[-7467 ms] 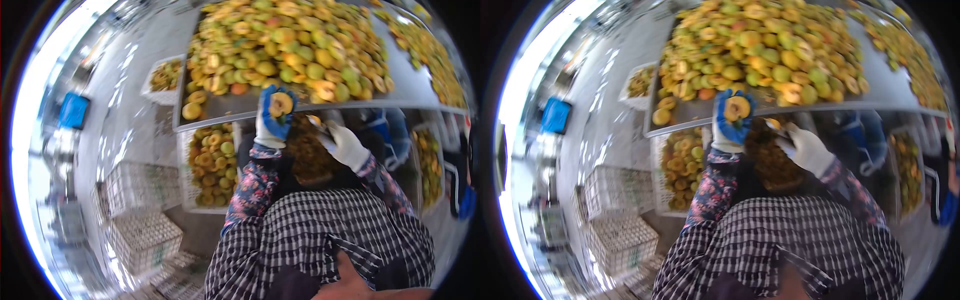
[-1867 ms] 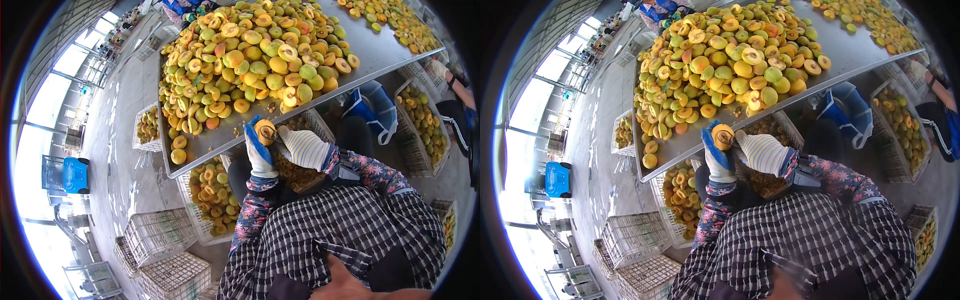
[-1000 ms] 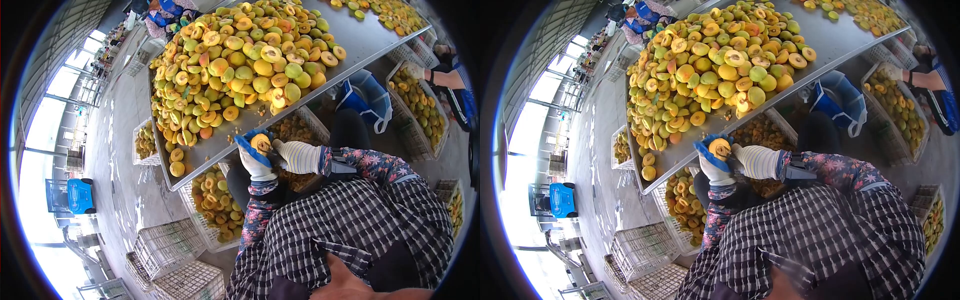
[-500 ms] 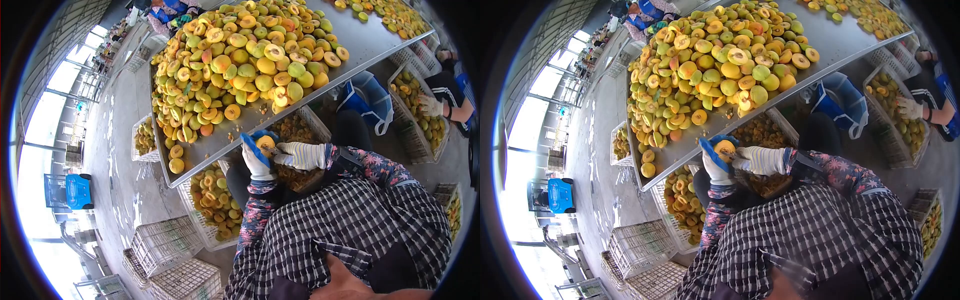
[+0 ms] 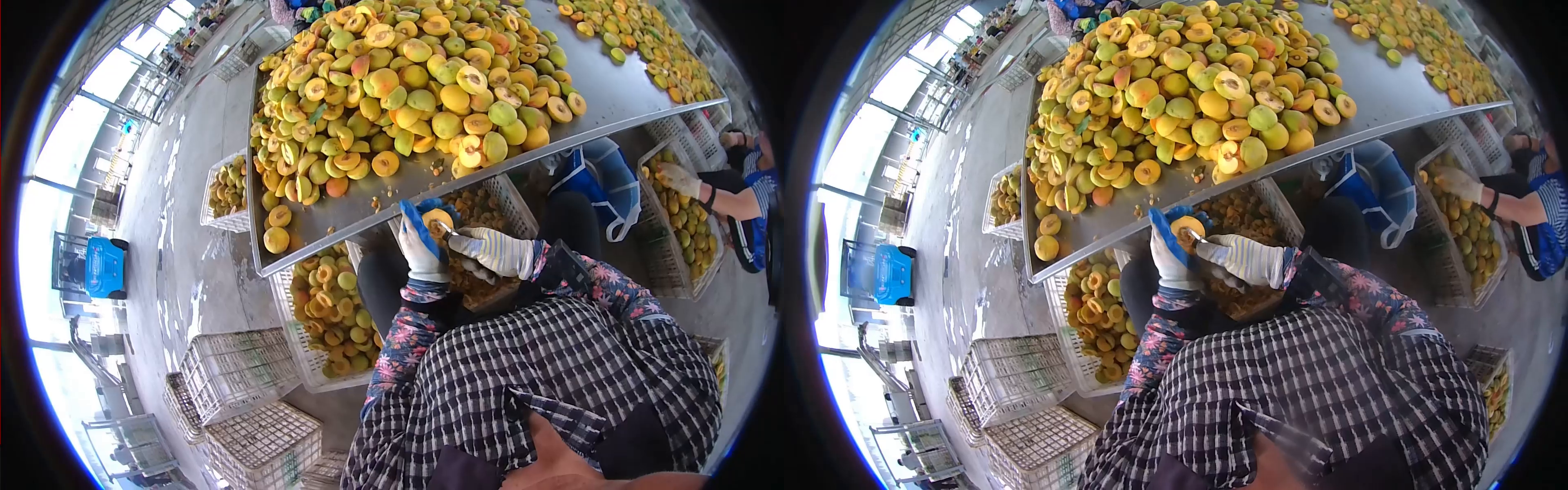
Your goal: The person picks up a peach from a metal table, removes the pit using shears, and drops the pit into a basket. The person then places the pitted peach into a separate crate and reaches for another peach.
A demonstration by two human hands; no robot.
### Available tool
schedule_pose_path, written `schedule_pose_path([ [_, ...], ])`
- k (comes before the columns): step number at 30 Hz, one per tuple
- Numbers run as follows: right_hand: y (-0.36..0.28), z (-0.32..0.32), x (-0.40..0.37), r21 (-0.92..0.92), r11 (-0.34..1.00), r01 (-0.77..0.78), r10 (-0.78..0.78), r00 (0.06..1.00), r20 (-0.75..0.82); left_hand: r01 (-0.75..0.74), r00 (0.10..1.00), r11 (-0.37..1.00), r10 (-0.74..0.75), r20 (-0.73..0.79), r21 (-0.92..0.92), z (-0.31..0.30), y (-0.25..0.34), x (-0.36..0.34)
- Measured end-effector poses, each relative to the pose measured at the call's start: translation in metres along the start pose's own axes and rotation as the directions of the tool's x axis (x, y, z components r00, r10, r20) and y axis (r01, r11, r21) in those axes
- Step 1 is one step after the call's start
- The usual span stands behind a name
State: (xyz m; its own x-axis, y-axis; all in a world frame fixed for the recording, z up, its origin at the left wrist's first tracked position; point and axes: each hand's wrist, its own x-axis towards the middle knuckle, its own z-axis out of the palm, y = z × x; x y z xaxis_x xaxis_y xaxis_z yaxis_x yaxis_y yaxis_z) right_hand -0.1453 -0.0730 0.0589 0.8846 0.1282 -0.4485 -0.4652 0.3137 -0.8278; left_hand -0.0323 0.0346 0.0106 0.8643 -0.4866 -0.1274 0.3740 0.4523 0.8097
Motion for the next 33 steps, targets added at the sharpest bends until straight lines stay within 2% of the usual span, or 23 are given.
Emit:
schedule_pose_path([
  [2,0.004,-0.006,0.001,0.131,0.99,-0.053,0.04,0.994,0.104,0.173,0.985,0.982,-0.172,0.027,-0.072,0.004,0.012,0.002],
  [4,0.009,-0.006,0.0,0.2,0.977,-0.071,0.048,0.992,0.119,0.319,0.947,0.944,-0.314,0.062,-0.088,0.003,0.017,0.004],
  [5,0.011,-0.005,0.001,0.253,0.964,-0.085,0.054,0.99,0.129,0.325,0.945,0.942,-0.32,0.075,-0.08,0.002,0.018,0.006],
  [9,0.011,-0.012,0.003,0.429,0.876,-0.221,0.136,0.966,0.218,0.172,0.984,0.984,-0.174,0.043,0.037,0.006,0.011,0.005],
  [12,0.016,-0.015,0.002,0.45,0.868,-0.21,0.116,0.967,0.227,0.2,0.967,0.979,-0.204,0.155,0.041,-0.003,0.006,0.011],
  [15,0.016,-0.014,-0.003,0.417,0.886,-0.203,0.14,0.974,0.177,0.231,0.958,0.968,-0.244,0.151,0.103,0.001,0.01,0.008],
  [16,0.015,-0.013,-0.006,0.396,0.896,-0.2,0.141,0.975,0.175,0.105,0.982,0.941,-0.149,0.116,0.322,-0.001,0.007,0.008],
  [17,0.014,-0.012,-0.009,0.376,0.906,-0.197,0.14,0.975,0.173,-0.015,0.993,0.849,-0.047,0.105,0.527,0.002,0.009,0.006],
  [18,0.013,-0.012,-0.013,0.356,0.915,-0.192,0.139,0.976,0.17,-0.121,0.992,0.699,0.055,0.117,0.705,0.005,0.012,0.005],
  [19,0.014,-0.014,-0.017,0.31,0.932,-0.187,0.151,0.979,0.138,-0.097,0.995,0.676,0.09,0.049,0.73,0.004,0.018,0.008],
  [20,0.013,-0.015,-0.024,0.276,0.944,-0.183,0.156,0.981,0.116,0.128,0.992,0.756,-0.106,-0.072,0.642,-0.005,0.032,0.005],
  [22,0.01,-0.019,-0.035,0.201,0.964,-0.172,0.159,0.984,0.077,0.045,0.998,0.967,-0.052,0.021,0.249,-0.033,0.037,0.008],
  [23,0.014,-0.024,-0.035,0.08,0.989,-0.126,0.126,0.992,0.004,0.183,0.983,0.983,-0.183,0.014,0.025,-0.041,0.043,0.007],
  [24,0.018,-0.033,-0.032,-0.161,0.982,-0.103,0.092,0.993,-0.071,0.207,0.978,0.977,-0.207,0.002,-0.05,-0.047,0.049,0.005],
  [25,0.048,-0.056,-0.021,-0.524,0.84,0.138,-0.226,0.968,-0.106,0.227,0.973,0.966,-0.23,-0.01,-0.126,-0.053,0.056,0.0],
  [26,0.074,-0.07,-0.006,-0.805,0.514,0.297,-0.523,0.852,-0.019,0.243,0.968,0.949,-0.251,-0.015,-0.202,-0.058,0.063,-0.005],
  [27,0.064,-0.065,-0.009,-0.852,0.501,0.153,-0.395,0.916,-0.068,0.204,0.971,0.932,-0.231,-0.057,-0.298,-0.078,0.061,-0.008],
  [28,0.042,-0.056,-0.024,-0.886,0.464,0.005,-0.266,0.955,-0.133,0.056,0.996,0.997,-0.053,-0.073,0.049,-0.112,0.059,-0.005],
  [29,0.03,-0.051,-0.033,-0.904,0.403,-0.144,-0.138,0.967,-0.216,-0.083,0.988,0.915,0.127,-0.087,0.395,-0.147,0.056,-0.002],
  [30,0.029,-0.052,-0.035,-0.917,0.381,-0.119,-0.178,0.964,-0.199,-0.136,0.962,0.825,0.243,-0.127,0.549,-0.134,0.082,-0.017],
  [31,0.03,-0.054,-0.038,-0.928,0.359,-0.096,-0.217,0.959,-0.183,0.044,0.93,0.587,0.271,-0.247,0.809,-0.118,0.108,-0.027],
  [32,0.033,-0.057,-0.041,-0.938,0.338,-0.076,-0.253,0.953,-0.168,0.255,0.876,0.274,0.34,-0.341,0.927,-0.112,0.127,-0.034],
  [33,0.037,-0.063,-0.04,-0.948,0.312,-0.058,-0.275,0.95,-0.148,0.205,0.874,0.193,0.405,-0.268,0.96,-0.141,0.126,-0.027],
])
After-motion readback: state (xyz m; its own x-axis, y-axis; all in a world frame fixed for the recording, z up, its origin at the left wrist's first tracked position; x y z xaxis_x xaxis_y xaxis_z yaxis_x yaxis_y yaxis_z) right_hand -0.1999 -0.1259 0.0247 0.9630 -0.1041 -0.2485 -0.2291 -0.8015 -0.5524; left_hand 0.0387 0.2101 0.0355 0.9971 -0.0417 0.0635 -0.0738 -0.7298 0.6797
